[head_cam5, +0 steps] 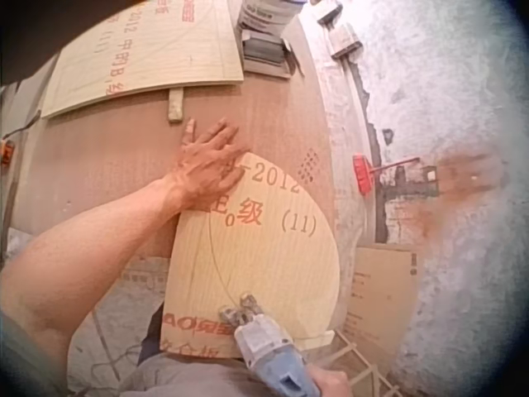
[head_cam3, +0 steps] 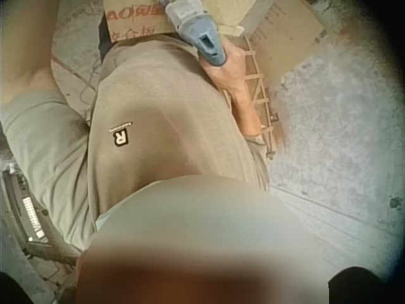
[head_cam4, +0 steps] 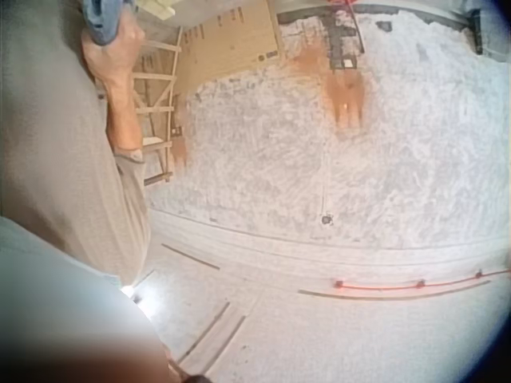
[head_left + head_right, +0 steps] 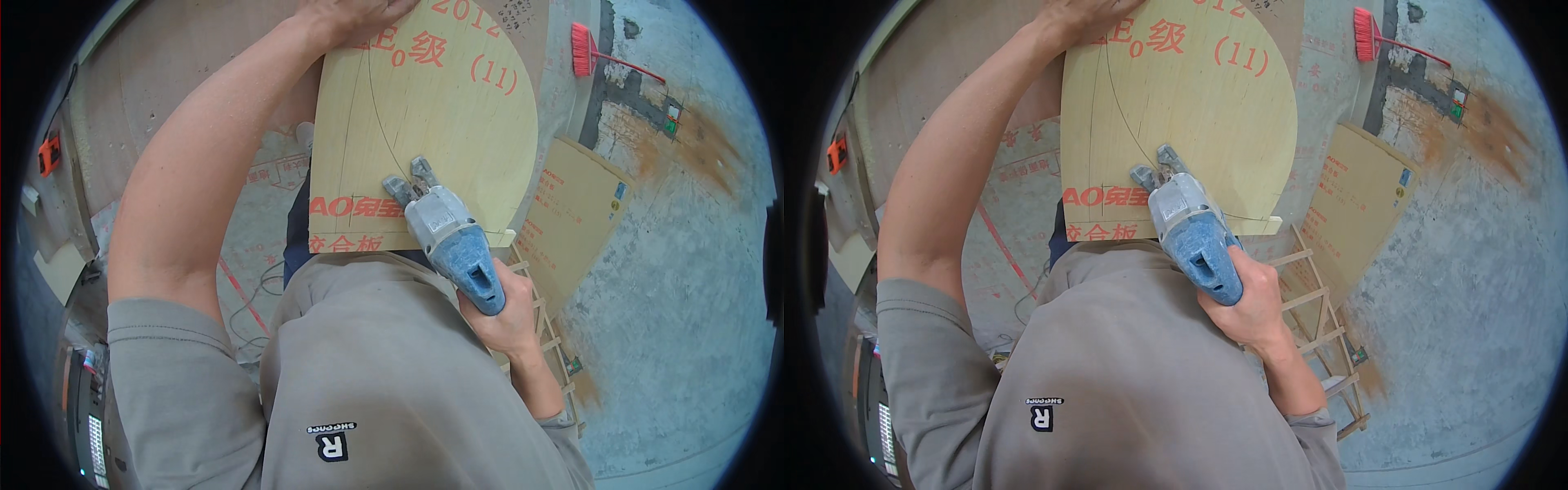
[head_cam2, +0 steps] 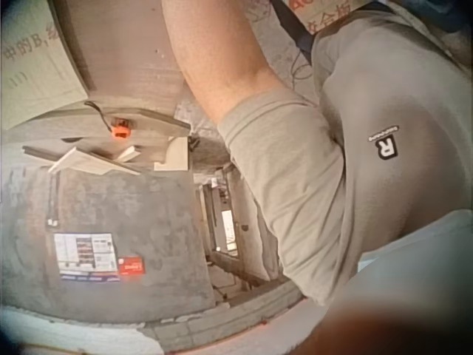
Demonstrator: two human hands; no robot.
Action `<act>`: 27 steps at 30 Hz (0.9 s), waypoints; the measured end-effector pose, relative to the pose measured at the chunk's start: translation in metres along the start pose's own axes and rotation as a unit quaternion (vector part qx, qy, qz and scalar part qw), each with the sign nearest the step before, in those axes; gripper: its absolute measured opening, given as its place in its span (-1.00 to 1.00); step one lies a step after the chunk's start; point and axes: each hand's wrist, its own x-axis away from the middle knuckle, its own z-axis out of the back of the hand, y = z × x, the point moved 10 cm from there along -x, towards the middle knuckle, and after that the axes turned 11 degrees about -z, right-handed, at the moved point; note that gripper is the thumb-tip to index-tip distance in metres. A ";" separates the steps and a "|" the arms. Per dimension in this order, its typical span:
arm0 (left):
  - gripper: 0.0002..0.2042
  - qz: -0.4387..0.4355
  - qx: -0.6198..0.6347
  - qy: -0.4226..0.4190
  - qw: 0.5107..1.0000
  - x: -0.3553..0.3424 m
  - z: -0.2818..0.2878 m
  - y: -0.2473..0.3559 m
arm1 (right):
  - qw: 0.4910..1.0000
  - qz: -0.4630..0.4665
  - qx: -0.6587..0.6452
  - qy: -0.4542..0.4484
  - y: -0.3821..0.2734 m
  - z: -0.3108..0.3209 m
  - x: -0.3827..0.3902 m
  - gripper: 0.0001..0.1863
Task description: Cutting curved shapes from plywood sheets using an electric jigsaw.
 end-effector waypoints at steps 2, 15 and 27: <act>-0.51 -0.005 -0.006 0.007 1.000 0.001 -0.001 -0.001 | 1.000 -0.001 -0.003 -0.001 -0.001 0.000 0.000 -0.79; -0.53 -0.011 -0.013 0.022 1.000 0.002 0.008 0.005 | 1.000 -0.002 -0.014 -0.004 -0.008 0.000 0.000 -0.80; -0.54 -0.013 -0.004 0.025 1.000 0.003 0.010 0.008 | 1.000 0.000 -0.023 -0.002 -0.014 0.002 0.002 -0.80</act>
